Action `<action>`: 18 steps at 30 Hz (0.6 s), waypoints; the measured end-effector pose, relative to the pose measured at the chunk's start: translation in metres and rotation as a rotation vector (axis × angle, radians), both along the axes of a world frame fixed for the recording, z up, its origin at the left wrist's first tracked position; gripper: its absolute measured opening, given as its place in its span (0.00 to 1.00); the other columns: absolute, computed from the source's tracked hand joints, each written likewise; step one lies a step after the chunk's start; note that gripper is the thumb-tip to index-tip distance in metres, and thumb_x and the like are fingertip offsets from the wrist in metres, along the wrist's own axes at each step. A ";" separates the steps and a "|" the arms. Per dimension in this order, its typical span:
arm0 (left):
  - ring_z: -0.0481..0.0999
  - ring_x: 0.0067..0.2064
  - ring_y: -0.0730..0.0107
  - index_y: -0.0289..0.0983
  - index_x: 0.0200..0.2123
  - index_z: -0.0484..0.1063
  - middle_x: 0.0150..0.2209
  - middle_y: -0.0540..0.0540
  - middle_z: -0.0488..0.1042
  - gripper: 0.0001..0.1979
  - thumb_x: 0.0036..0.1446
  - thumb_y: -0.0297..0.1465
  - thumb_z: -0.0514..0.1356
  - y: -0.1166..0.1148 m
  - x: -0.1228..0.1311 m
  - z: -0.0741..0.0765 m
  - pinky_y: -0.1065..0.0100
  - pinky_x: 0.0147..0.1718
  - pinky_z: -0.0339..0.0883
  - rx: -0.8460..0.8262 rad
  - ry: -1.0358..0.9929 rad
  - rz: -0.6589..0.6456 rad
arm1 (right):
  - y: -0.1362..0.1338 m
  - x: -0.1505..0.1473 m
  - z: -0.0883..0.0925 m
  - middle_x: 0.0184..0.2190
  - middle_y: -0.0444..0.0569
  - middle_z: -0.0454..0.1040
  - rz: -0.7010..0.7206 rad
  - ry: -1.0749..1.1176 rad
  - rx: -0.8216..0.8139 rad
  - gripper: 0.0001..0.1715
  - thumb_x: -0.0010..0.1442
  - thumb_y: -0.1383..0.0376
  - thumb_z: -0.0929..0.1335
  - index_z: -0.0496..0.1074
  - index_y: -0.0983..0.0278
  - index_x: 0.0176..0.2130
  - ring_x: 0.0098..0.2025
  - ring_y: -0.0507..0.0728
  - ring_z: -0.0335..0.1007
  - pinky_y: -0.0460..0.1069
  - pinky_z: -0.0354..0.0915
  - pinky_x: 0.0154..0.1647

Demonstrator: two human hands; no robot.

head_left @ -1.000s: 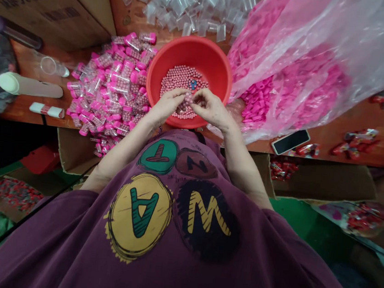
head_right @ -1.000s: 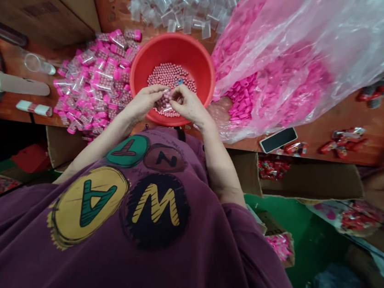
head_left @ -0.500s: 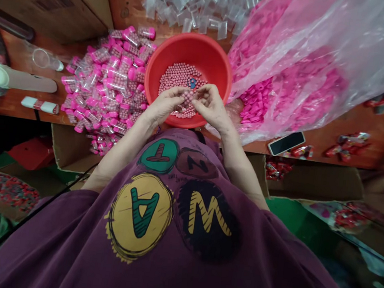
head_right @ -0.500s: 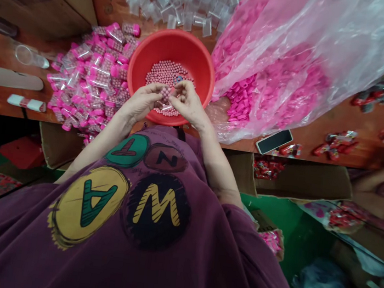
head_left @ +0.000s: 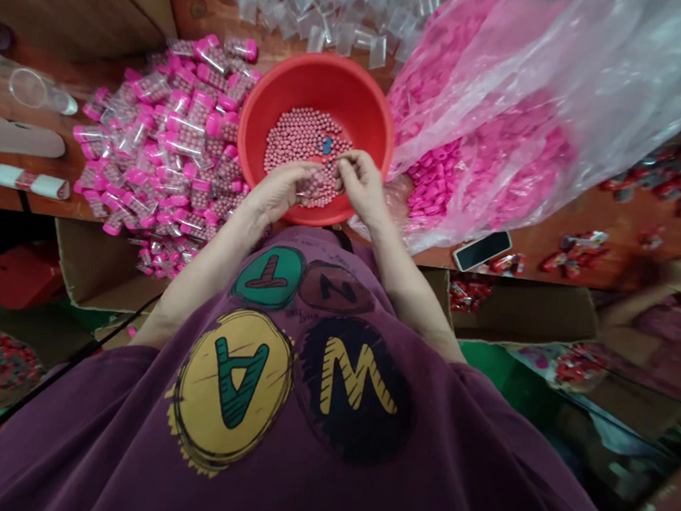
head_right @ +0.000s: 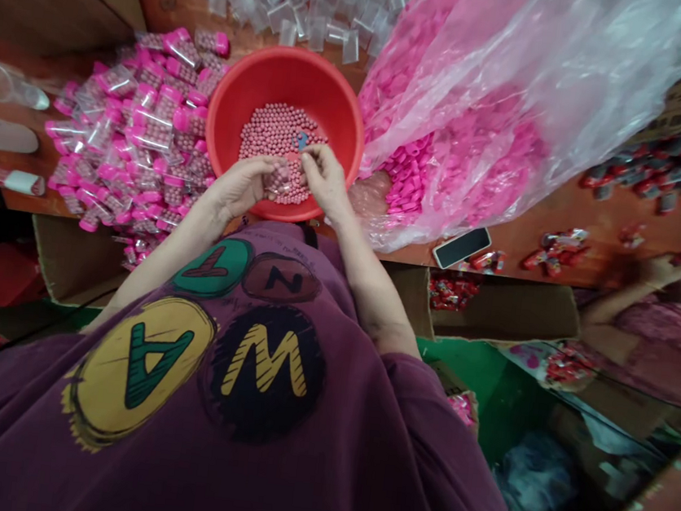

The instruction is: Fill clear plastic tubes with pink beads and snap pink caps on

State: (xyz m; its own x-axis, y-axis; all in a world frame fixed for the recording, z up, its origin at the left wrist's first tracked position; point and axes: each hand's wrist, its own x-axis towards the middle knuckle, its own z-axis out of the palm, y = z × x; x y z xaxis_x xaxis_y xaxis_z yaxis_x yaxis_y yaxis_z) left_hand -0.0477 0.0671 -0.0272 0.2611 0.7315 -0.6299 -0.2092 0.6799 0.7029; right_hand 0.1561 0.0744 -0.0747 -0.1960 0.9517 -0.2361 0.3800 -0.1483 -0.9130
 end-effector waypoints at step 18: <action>0.74 0.35 0.66 0.43 0.36 0.76 0.33 0.48 0.78 0.08 0.56 0.40 0.66 -0.008 -0.012 0.024 0.63 0.39 0.73 -0.082 0.039 0.166 | 0.001 0.103 -0.076 0.59 0.66 0.83 -0.602 -0.502 -0.309 0.22 0.69 0.68 0.61 0.78 0.71 0.54 0.63 0.64 0.80 0.57 0.70 0.71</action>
